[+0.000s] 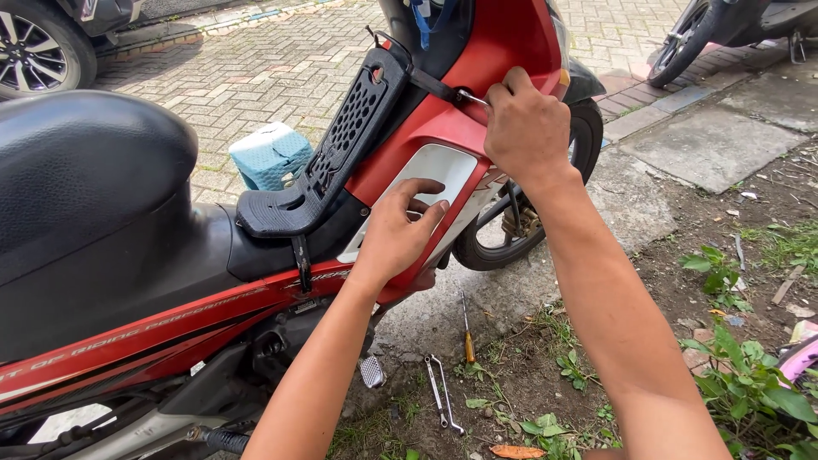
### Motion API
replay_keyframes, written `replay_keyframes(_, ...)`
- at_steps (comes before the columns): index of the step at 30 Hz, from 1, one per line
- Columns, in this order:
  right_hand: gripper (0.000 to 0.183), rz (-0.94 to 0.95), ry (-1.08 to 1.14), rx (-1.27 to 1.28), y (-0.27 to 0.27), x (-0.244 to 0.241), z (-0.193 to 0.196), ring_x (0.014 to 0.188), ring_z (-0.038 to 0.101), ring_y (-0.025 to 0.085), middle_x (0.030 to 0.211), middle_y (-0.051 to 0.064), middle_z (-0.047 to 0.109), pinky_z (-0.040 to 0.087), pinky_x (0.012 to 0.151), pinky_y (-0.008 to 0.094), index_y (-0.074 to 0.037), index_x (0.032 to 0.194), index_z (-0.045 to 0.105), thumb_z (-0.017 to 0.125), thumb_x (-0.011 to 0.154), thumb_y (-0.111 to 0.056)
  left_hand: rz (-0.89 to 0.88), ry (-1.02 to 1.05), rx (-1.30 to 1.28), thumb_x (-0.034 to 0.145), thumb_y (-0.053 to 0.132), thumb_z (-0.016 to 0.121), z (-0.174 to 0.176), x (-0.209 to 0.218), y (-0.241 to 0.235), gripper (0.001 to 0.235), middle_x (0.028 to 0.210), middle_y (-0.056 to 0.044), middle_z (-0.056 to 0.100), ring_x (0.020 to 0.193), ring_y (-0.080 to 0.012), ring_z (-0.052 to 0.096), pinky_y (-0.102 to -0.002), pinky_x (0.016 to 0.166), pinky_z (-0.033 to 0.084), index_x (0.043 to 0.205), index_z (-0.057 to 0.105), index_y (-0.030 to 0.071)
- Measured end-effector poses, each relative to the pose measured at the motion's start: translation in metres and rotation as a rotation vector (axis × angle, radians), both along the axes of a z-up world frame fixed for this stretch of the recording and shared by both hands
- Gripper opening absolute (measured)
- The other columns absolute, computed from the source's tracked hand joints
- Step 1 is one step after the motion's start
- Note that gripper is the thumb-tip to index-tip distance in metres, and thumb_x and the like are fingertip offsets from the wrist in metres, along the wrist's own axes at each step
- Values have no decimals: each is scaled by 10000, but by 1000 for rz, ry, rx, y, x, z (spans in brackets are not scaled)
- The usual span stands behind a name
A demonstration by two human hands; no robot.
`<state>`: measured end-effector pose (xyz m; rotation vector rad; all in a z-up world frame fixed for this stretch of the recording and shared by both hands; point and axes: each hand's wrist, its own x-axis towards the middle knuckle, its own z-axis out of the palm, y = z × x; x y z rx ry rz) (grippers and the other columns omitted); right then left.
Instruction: The person uses a wrench to tighten a bolt on the side panel of a red motorcycle. They then remove a black plastic floor mat from the footrest area and place it on the seat.
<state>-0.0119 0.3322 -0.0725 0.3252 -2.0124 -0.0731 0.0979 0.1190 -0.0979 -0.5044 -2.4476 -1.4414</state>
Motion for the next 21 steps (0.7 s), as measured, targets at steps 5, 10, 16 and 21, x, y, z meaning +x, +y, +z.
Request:
replay_keyframes(5, 150, 194, -291, -315, 3, 20, 18, 804, 656, 405, 1020, 138, 687, 550, 643, 527, -51, 1040, 788, 676, 965, -119, 13, -30, 7, 916, 306, 637, -3, -3, 0, 309, 1228, -23, 712, 875, -178, 720, -315, 832, 562, 1153, 706, 120)
replay_keyframes(10, 214, 72, -468, -505, -11, 32, 26, 900, 679, 497, 973, 236, 737, 551, 777, 590, -139, 1111, 808, 672, 945, -136, -8, -17, -29, 927, 312, 620, -1, 3, 4, 329, 1247, -42, 706, 909, -200, 724, -327, 833, 563, 1173, 699, 109)
replay_keyframes(16, 213, -29, -407, -429, -18, 17, 15, 934, 689, 429, 1002, 119, 763, 560, 716, 566, -207, 1084, 825, 652, 971, -257, -8, -35, -44, 917, 319, 611, -1, 5, 1, 335, 1228, -34, 708, 892, -185, 719, -314, 821, 560, 1159, 698, 105)
replay_keyframes(21, 229, -74, -424, -370, -23, 15, 15, 846, 703, 441, 942, 126, 742, 568, 647, 564, -173, 1004, 821, 616, 1012, -273, -2, -51, -22, 919, 316, 621, -5, 2, -4, 345, 1250, -45, 703, 899, -198, 717, -327, 836, 559, 1177, 695, 100)
